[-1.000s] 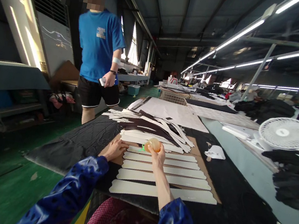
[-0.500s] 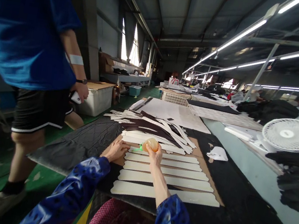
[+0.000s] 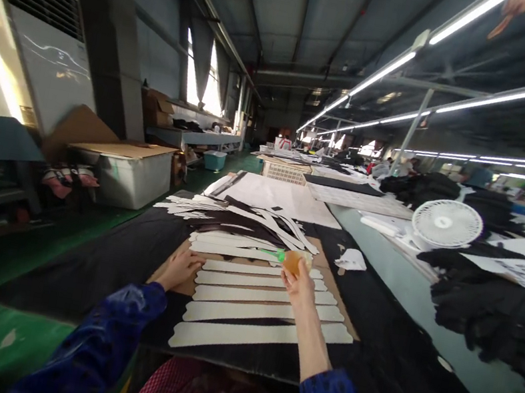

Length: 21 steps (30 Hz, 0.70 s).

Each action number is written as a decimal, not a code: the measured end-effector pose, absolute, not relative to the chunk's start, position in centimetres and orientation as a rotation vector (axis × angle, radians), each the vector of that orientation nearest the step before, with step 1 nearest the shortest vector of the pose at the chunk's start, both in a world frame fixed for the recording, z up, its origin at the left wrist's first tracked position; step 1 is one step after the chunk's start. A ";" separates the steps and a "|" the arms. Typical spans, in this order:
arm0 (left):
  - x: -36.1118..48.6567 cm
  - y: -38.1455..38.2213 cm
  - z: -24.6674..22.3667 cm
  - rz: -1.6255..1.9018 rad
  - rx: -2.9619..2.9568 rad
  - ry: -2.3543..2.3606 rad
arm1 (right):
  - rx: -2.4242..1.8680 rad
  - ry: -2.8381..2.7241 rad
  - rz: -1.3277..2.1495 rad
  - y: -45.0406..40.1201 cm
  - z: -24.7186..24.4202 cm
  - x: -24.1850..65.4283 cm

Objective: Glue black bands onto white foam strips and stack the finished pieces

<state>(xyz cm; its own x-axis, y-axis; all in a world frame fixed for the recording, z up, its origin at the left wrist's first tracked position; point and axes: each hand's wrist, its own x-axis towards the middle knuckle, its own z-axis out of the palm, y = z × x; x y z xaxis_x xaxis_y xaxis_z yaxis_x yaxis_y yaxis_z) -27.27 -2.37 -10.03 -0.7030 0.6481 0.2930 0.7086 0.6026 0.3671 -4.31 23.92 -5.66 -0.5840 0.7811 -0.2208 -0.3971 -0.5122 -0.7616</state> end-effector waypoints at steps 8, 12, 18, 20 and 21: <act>-28.3 -2.5 -10.6 -0.613 -1.194 -2.680 | -0.882 -0.747 2.005 30.4 -4.6 5.8; -28.9 -2.5 -11.0 -0.595 -1.217 -2.663 | -0.977 -0.753 1.857 33.1 -4.4 10.1; -29.3 -2.6 -11.2 -0.626 -1.218 -2.637 | -1.107 -0.764 1.805 35.9 -5.5 13.9; -29.3 -2.6 -11.3 -0.621 -1.220 -2.633 | -1.157 -0.774 1.816 36.5 -6.2 14.4; -29.3 -2.6 -11.4 -0.619 -1.221 -2.630 | -1.183 -0.781 1.820 36.8 -6.4 14.4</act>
<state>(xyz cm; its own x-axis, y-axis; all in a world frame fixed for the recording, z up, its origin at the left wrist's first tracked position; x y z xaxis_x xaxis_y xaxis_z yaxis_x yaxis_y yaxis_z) -29.34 -2.62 -11.38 -0.6477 0.6884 0.3266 0.7618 0.5769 0.2948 14.45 36.78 -6.42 -0.2319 0.8748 -0.4253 -0.2944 -0.4798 -0.8265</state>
